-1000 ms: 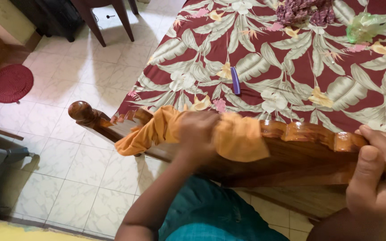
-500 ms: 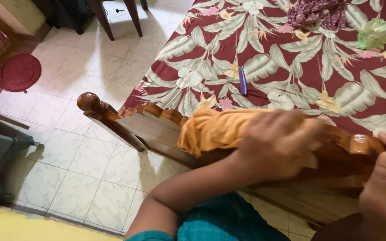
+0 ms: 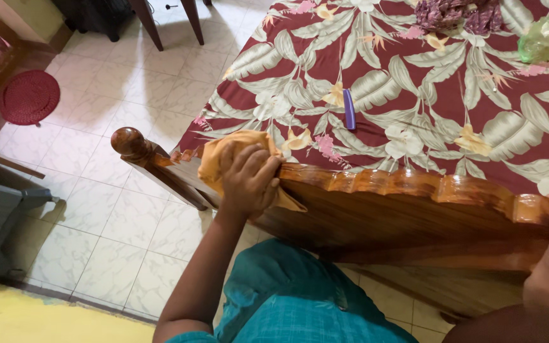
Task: The person wipes the wooden headboard of a bed with an orange cloth. They move along the headboard, cleaning the carved details and the top edge.
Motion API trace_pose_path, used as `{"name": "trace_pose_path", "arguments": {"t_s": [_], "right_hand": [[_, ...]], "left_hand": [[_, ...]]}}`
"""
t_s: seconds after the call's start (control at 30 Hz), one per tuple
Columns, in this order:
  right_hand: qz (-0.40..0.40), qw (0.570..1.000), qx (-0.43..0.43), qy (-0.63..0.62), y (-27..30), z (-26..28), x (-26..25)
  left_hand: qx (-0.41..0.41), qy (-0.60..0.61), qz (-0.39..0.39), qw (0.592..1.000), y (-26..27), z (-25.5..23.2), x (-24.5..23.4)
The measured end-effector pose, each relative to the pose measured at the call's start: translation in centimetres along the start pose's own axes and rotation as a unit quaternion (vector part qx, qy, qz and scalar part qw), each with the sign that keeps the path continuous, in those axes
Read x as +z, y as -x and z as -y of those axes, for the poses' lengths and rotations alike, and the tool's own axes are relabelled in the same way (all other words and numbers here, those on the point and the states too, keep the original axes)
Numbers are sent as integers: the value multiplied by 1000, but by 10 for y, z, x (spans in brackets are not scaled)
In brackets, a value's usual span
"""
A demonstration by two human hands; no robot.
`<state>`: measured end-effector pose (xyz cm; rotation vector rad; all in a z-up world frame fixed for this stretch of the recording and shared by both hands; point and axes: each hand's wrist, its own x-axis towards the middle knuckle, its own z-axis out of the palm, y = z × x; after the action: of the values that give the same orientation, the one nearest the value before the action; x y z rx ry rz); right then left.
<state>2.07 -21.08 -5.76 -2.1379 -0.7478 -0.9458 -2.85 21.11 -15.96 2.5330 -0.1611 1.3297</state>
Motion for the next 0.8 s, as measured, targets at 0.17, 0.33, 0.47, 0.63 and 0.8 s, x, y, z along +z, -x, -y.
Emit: {"name": "trace_pose_path", "arguments": {"t_s": [0.17, 0.33, 0.47, 0.63, 0.8], "right_hand": [[50, 994, 81, -52, -16, 22, -14], [58, 997, 45, -6, -24, 30, -17], [35, 998, 52, -21, -26, 34, -8], [48, 993, 106, -26, -22, 34, -11], [36, 998, 58, -9, -16, 26, -7]], "left_hand": [[-60, -12, -23, 998, -7, 18, 4], [-219, -19, -58, 974, -7, 60, -7], [-345, 88, 27, 934, -1, 99, -10], [-540, 360, 25, 761, 30, 155, 9], [-392, 367, -15, 843, 90, 215, 24]]}}
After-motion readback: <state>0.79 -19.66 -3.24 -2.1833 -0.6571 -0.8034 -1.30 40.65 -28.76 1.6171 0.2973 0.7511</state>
